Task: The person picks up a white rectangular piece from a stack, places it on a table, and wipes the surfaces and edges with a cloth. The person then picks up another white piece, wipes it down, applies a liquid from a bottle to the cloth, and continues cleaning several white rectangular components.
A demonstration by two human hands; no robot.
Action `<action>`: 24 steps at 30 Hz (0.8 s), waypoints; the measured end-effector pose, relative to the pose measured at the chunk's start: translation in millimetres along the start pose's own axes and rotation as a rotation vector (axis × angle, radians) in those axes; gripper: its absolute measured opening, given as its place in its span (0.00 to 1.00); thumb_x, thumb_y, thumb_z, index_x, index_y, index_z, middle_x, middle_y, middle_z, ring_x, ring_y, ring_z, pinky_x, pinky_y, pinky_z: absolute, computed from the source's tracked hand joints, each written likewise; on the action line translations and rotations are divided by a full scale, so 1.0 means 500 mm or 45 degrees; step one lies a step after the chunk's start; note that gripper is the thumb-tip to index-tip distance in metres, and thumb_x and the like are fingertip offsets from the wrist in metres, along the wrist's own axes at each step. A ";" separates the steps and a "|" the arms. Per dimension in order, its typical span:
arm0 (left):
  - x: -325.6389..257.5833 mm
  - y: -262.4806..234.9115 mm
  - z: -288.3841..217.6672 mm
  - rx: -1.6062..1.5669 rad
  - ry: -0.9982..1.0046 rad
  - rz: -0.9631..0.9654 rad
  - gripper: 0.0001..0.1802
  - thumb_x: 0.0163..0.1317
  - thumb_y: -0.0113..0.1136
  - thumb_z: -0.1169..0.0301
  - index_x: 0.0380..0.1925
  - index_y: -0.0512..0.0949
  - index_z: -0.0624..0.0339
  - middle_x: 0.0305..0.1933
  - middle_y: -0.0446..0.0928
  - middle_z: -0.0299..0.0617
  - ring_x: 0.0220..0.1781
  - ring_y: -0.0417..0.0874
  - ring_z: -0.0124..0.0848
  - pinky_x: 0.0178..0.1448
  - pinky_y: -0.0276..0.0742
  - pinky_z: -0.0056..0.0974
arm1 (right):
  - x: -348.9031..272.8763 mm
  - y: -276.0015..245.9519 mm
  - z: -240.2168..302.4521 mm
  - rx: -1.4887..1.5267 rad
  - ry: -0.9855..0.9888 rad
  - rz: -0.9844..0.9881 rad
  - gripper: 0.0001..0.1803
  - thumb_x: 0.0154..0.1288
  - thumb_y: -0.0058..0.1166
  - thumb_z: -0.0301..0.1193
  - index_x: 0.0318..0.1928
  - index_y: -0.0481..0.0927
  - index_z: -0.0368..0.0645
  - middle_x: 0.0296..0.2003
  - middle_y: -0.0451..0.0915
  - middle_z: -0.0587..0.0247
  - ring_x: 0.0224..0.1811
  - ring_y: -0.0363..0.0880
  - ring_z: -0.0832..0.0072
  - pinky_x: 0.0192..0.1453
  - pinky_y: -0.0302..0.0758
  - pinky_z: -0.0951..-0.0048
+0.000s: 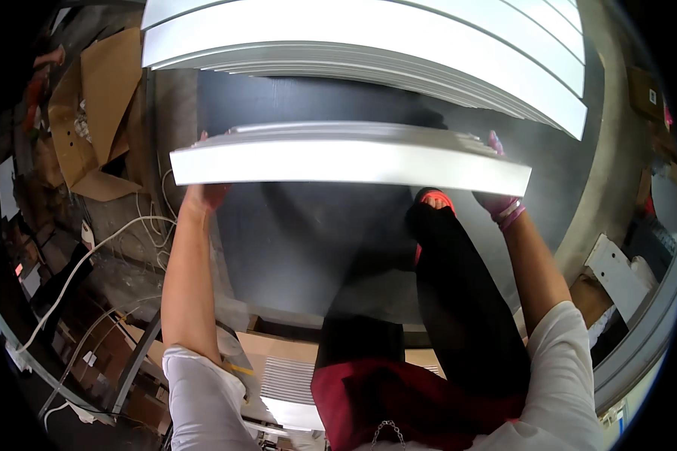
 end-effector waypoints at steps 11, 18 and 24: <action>0.202 0.003 -0.013 -0.108 0.068 0.235 0.22 0.68 0.46 0.52 0.52 0.73 0.55 0.54 0.74 0.36 0.59 0.71 0.32 0.65 0.63 0.38 | 0.100 -0.009 0.046 -0.723 -0.469 -0.152 0.20 0.68 0.44 0.48 0.49 0.74 0.48 0.39 0.77 0.65 0.42 0.75 0.73 0.46 0.74 0.67; 0.222 0.105 -0.072 -0.271 0.316 0.294 0.26 0.65 0.50 0.52 0.55 0.70 0.58 0.57 0.72 0.37 0.59 0.72 0.33 0.63 0.66 0.38 | 0.125 0.015 0.034 0.144 -0.255 0.020 0.22 0.67 0.46 0.46 0.53 0.71 0.44 0.51 0.73 0.65 0.53 0.71 0.71 0.57 0.70 0.68; 0.209 0.122 -0.068 -0.344 0.319 0.000 0.29 0.63 0.48 0.47 0.56 0.70 0.56 0.54 0.72 0.43 0.59 0.70 0.39 0.59 0.68 0.48 | 0.129 -0.092 0.041 -0.126 -0.454 0.146 0.24 0.67 0.45 0.49 0.49 0.75 0.41 0.42 0.77 0.66 0.43 0.75 0.72 0.49 0.75 0.70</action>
Point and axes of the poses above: each hand's wrist, its own x-axis towards the middle knuckle, its own y-axis out of the palm, z = x × y, the point moved 5 cm from there along x, towards the middle knuckle
